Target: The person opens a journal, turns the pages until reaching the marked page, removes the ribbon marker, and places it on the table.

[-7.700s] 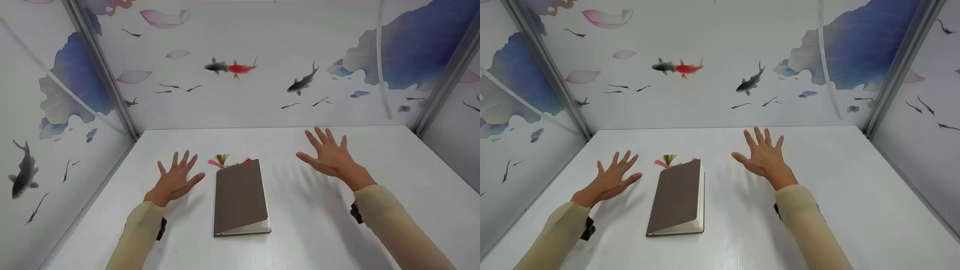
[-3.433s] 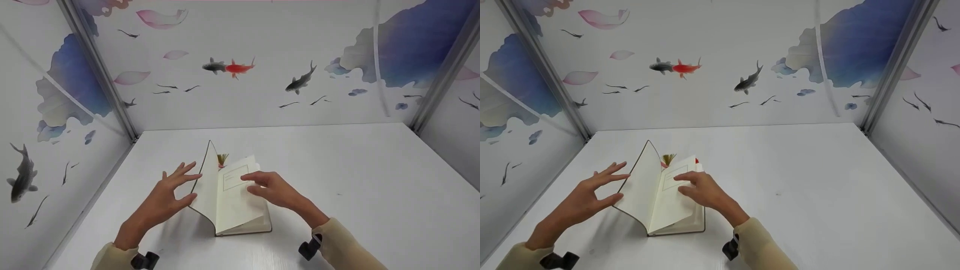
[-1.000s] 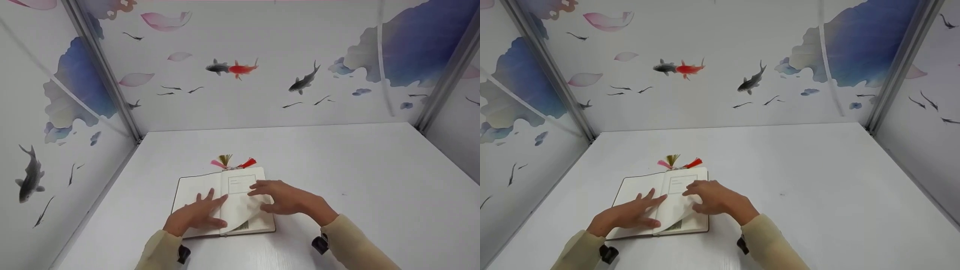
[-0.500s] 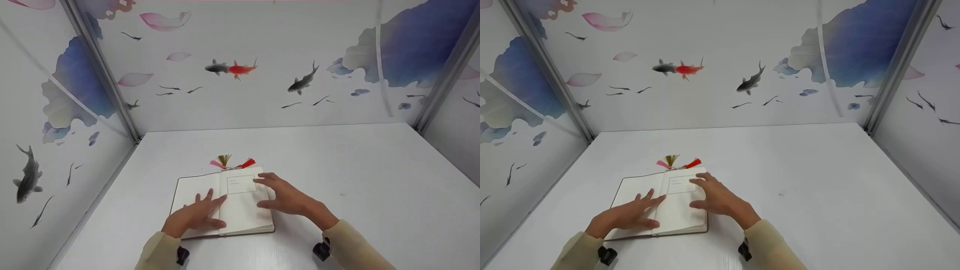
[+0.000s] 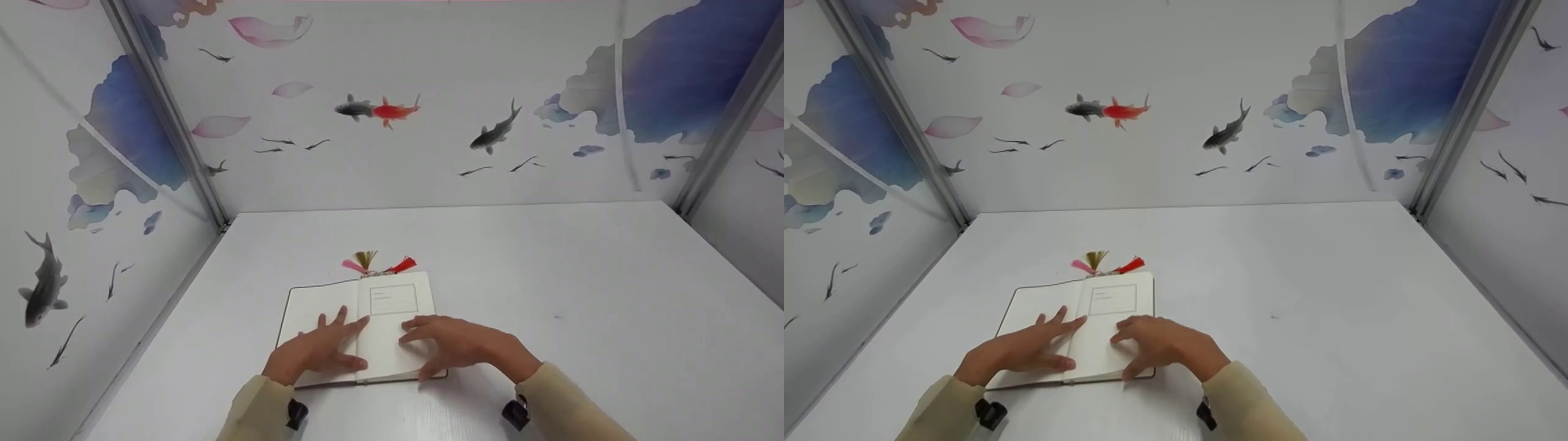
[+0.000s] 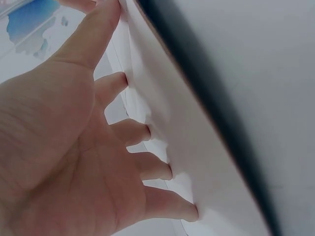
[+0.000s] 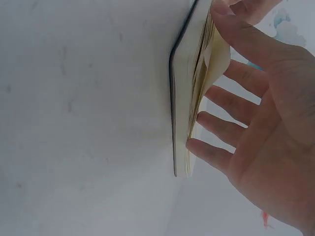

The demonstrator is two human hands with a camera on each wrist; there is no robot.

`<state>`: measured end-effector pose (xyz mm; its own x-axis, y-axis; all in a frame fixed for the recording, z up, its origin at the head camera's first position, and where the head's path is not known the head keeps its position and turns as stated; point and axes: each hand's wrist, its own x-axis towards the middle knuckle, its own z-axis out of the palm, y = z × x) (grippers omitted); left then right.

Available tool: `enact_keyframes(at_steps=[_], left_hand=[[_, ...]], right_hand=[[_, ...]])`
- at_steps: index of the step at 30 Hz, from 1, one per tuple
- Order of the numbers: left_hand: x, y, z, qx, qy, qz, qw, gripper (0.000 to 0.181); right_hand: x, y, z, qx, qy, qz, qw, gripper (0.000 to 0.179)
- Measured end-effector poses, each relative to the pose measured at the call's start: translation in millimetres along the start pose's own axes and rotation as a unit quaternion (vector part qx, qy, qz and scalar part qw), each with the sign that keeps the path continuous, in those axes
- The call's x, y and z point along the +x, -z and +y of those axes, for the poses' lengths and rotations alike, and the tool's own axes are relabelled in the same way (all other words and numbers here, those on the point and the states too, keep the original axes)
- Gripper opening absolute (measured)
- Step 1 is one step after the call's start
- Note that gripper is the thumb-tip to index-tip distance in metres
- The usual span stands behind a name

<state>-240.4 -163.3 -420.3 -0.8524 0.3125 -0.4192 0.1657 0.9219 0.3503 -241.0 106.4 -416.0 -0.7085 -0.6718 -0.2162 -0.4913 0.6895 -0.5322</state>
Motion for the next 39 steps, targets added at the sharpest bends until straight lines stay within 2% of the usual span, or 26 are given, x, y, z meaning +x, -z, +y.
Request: enact_keyframes(at_steps=[5, 9, 14, 17, 18, 20, 24, 27, 29, 30, 31, 33, 35, 39], left_hand=[[-1.1, 0.7, -0.1, 0.000, -0.009, 0.001, 1.0000, 0.090], [-1.7, 1.6, -0.9, 0.001, -0.018, 0.006, 0.9998, 0.091], [-2.9, 1.0, -2.9, -0.008, -0.026, 0.009, 0.9996, 0.091], [-4.1, 0.3, -4.3, -0.018, -0.033, 0.009, 0.9992, 0.091], [-4.6, 0.1, -4.8, -0.021, -0.034, 0.010, 0.9991, 0.092], [-5.7, -0.4, -5.7, -0.029, -0.035, 0.011, 0.9989, 0.092], [-6.8, -1.3, -5.9, -0.042, -0.033, 0.013, 0.9985, 0.092], [-6.6, -0.8, -4.8, -0.048, -0.034, 0.015, 0.9982, 0.091], [-6.3, -0.6, -4.7, -0.049, -0.034, 0.018, 0.9981, 0.090], [-6.3, -0.5, -5.0, -0.049, -0.035, 0.019, 0.9980, 0.090], [-6.4, -0.4, -5.3, -0.053, -0.034, 0.019, 0.9978, 0.089], [-6.8, -1.1, -6.6, -0.059, -0.036, 0.023, 0.9974, 0.087], [-7.8, -1.6, -7.8, -0.069, -0.042, 0.029, 0.9963, 0.082], [-12.2, -3.9, -11.6, -0.097, -0.054, 0.049, 0.9926, 0.070]], right_hand=[[-3.1, 7, 4, -0.021, 0.038, 0.017, 0.9989, 0.047], [-1.6, 10, 6, -0.038, 0.045, 0.091, 0.9942, 0.055], [4.3, 9, 9, 0.033, 0.032, 0.185, 0.9816, 0.066], [6.7, 6, 10, 0.118, 0.016, 0.220, 0.9683, 0.075], [7.4, 5, 9, 0.157, 0.004, 0.228, 0.9609, 0.078], [8.6, 3, 5, 0.241, -0.022, 0.239, 0.9404, 0.082], [10.7, 1, -6, 0.385, -0.080, 0.257, 0.8826, 0.077], [12.1, 4, -10, 0.456, -0.110, 0.274, 0.8395, 0.068], [13.7, 7, -9, 0.487, -0.121, 0.279, 0.8188, 0.063], [14.6, 8, -9, 0.499, -0.127, 0.276, 0.8117, 0.061], [15.7, 9, -8, 0.505, -0.134, 0.270, 0.8086, 0.059], [18.0, 9, -6, 0.512, -0.142, 0.254, 0.8083, 0.055], [20.8, 8, -6, 0.508, -0.152, 0.241, 0.8127, 0.052], [27.8, 6, -11, 0.490, -0.147, 0.222, 0.8297, 0.049]])
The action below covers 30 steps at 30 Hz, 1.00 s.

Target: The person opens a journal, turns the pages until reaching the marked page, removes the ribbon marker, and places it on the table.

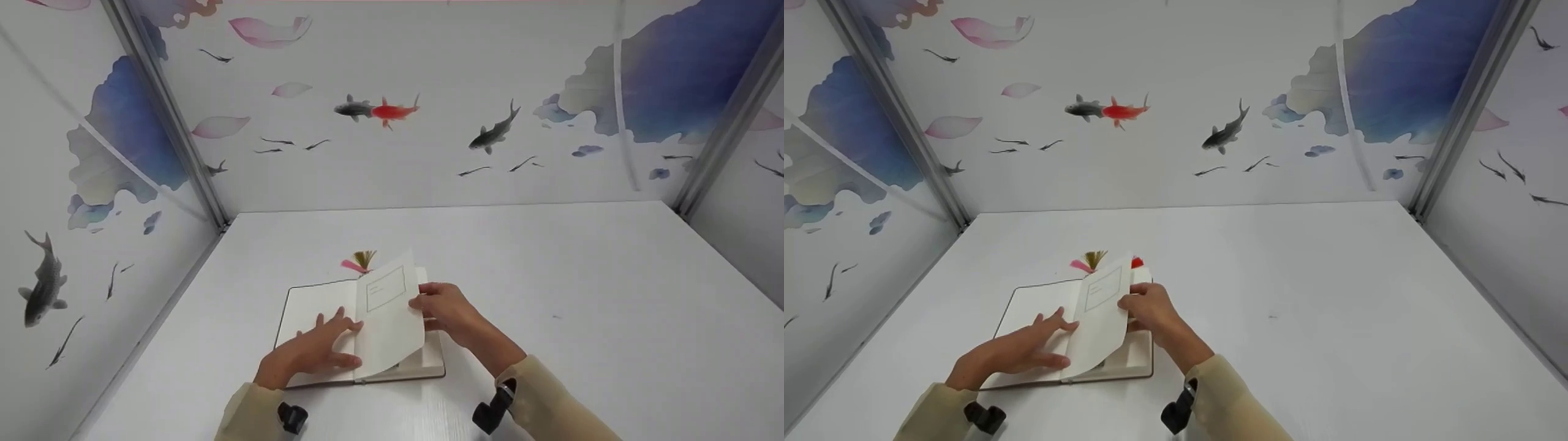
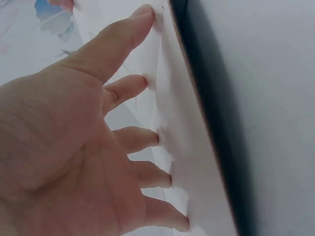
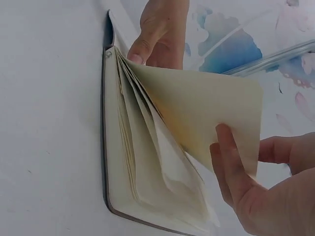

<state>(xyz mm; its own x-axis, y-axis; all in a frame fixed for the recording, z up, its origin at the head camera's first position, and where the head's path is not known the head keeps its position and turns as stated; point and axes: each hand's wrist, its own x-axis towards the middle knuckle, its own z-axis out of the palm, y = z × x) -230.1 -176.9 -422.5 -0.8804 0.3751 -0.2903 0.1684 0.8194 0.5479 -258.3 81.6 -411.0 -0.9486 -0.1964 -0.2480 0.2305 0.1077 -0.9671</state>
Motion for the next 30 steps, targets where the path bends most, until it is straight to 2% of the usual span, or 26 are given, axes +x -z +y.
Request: enact_keyframes(at_steps=[4, 9, 13, 16, 19, 22, 24, 27, 29, 30], left_hand=[[-5.6, 1.1, -2.9, -0.009, -0.017, 0.006, 0.9998, 0.062], [-15.7, 8.4, -12.9, 0.002, -0.066, -0.006, 0.9978, 0.051], [-23.7, 16.6, -23.2, -0.005, -0.102, 0.003, 0.9948, 0.043], [-26.3, 25.9, -31.4, -0.033, -0.116, 0.038, 0.9920, 0.042], [-29.8, 33.9, -38.9, -0.083, -0.095, 0.104, 0.9866, 0.044], [-34.9, 38.6, -44.5, -0.139, -0.053, 0.161, 0.9757, 0.048], [-39.2, 40.5, -46.6, -0.165, -0.031, 0.180, 0.9691, 0.052], [-44.6, 44.7, -48.8, -0.207, -0.019, 0.186, 0.9602, 0.057], [-47.1, 48.0, -48.4, -0.242, -0.017, 0.194, 0.9505, 0.058], [-47.7, 49.7, -47.7, -0.262, -0.020, 0.200, 0.9440, 0.058]], right_hand=[[1.1, -7, -7, -0.022, 0.004, -0.026, 0.9994, 0.044], [-0.1, -14, -16, -0.035, 0.023, -0.089, 0.9952, 0.045], [-1.1, -16, -21, -0.051, 0.075, -0.160, 0.9830, 0.056], [-3.3, -21, -20, -0.101, 0.122, -0.195, 0.9679, 0.048], [-4.1, -29, -15, -0.190, 0.170, -0.195, 0.9472, 0.041], [-3.2, -36, -11, -0.280, 0.210, -0.175, 0.9204, 0.044], [-2.3, -40, -8, -0.339, 0.233, -0.167, 0.8960, 0.049], [-0.3, -46, -5, -0.416, 0.250, -0.165, 0.8584, 0.055], [0.9, -50, -3, -0.454, 0.246, -0.165, 0.8401, 0.057], [1.2, -52, -2, -0.469, 0.239, -0.162, 0.8349, 0.058]])
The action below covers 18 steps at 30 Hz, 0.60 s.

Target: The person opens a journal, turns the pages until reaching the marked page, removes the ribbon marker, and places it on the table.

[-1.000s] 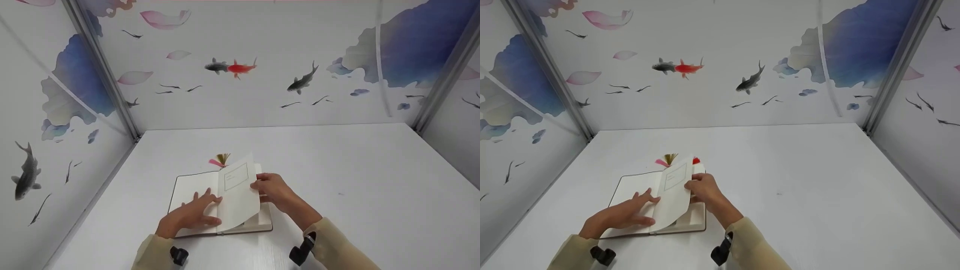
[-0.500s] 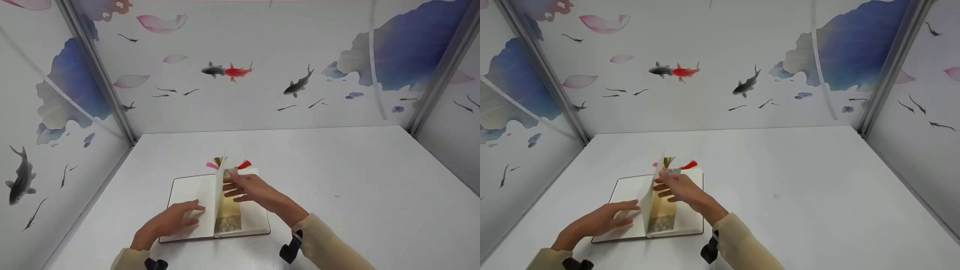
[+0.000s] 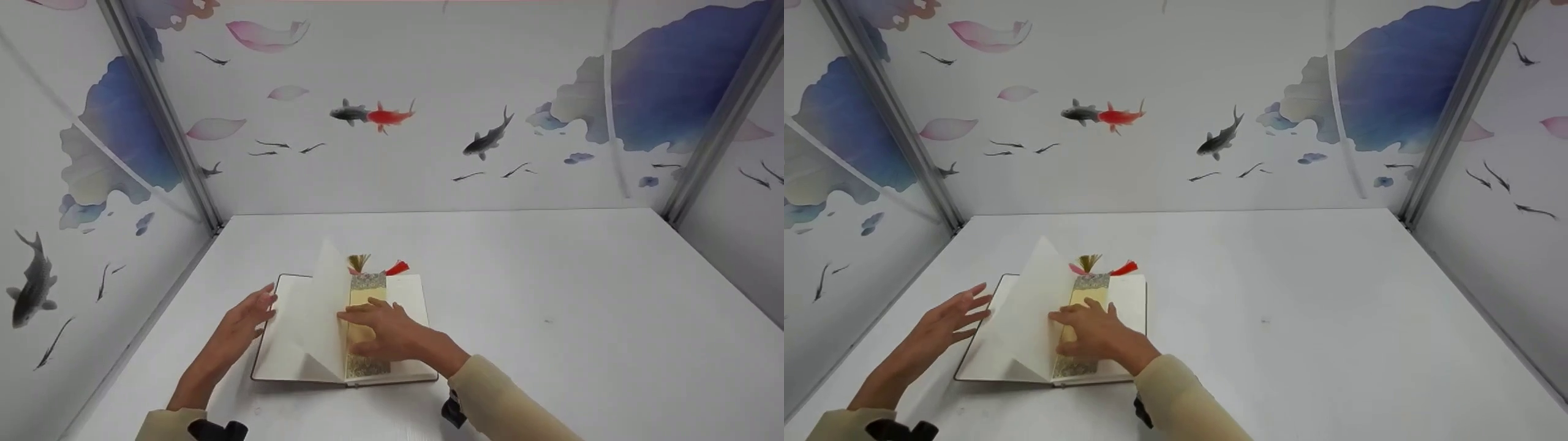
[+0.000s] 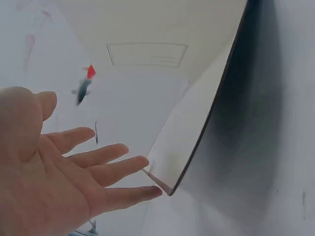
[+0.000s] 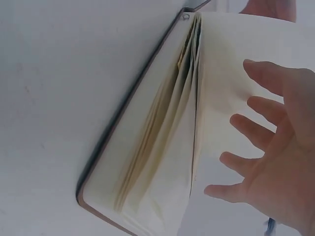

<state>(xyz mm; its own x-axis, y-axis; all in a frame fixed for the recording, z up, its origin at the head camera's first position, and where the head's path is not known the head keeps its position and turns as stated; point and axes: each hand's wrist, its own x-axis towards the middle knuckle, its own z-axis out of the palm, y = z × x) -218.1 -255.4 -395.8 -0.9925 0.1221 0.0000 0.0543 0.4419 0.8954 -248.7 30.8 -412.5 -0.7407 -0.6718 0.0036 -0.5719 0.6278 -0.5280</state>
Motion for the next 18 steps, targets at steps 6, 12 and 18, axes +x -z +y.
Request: enact_keyframes(at_steps=[6, 12, 18], left_hand=[[0.6, 0.9, 12.3, -0.033, -0.027, 0.043, 0.9981, 0.056], [-0.2, -13.2, 15.0, 0.085, -0.048, 0.030, 0.9948, 0.057], [1.0, -26.3, 14.0, 0.239, 0.006, -0.012, 0.9708, 0.047]], right_hand=[[4.7, -10, -4, -0.036, -0.043, -0.039, 0.9977, 0.061], [5.2, -11, -4, -0.051, -0.054, -0.116, 0.9905, 0.069], [10.1, -9, -3, -0.093, -0.047, -0.145, 0.9840, 0.072]])
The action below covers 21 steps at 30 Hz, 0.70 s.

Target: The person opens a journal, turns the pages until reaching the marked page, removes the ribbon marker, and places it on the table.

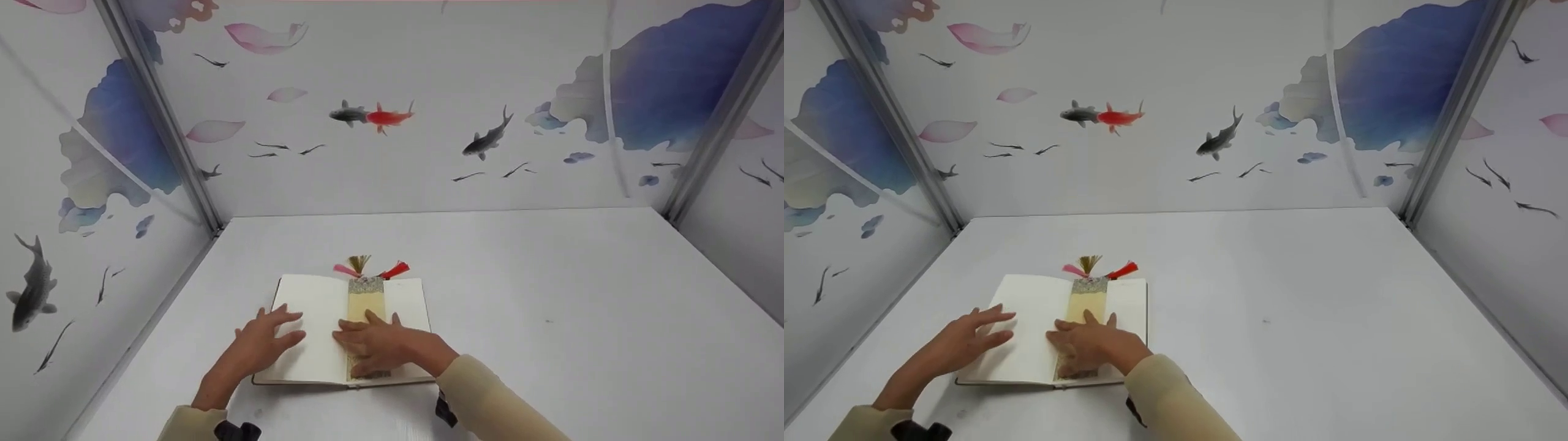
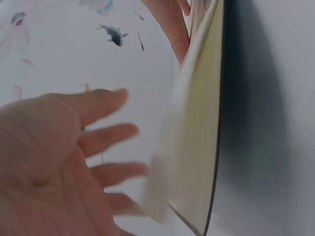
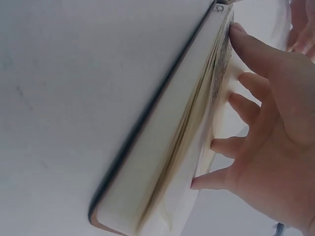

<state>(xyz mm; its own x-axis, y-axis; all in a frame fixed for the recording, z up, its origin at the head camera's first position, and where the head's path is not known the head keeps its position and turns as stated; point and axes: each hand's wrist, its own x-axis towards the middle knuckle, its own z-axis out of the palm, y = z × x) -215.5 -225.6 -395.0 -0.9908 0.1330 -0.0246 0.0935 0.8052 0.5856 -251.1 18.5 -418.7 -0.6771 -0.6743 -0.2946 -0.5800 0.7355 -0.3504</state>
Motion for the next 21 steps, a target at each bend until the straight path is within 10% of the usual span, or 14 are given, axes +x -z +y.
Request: enact_keyframes(at_steps=[8, 15, 21], left_hand=[[7.0, -28.9, 7.0, 0.083, 0.050, -0.052, 0.9939, 0.068], [8.8, -43.1, 11.7, 0.026, -0.013, -0.073, 0.9969, 0.071], [9.1, -45.3, 8.3, 0.026, -0.057, -0.150, 0.9867, 0.070]], right_hand=[[0.5, -2, 3, 0.007, 0.006, 0.001, 1.0000, 0.073], [0.8, -7, 7, 0.019, -0.021, 0.035, 0.9990, 0.080], [2.6, -9, 6, 0.041, -0.029, 0.075, 0.9959, 0.074]])
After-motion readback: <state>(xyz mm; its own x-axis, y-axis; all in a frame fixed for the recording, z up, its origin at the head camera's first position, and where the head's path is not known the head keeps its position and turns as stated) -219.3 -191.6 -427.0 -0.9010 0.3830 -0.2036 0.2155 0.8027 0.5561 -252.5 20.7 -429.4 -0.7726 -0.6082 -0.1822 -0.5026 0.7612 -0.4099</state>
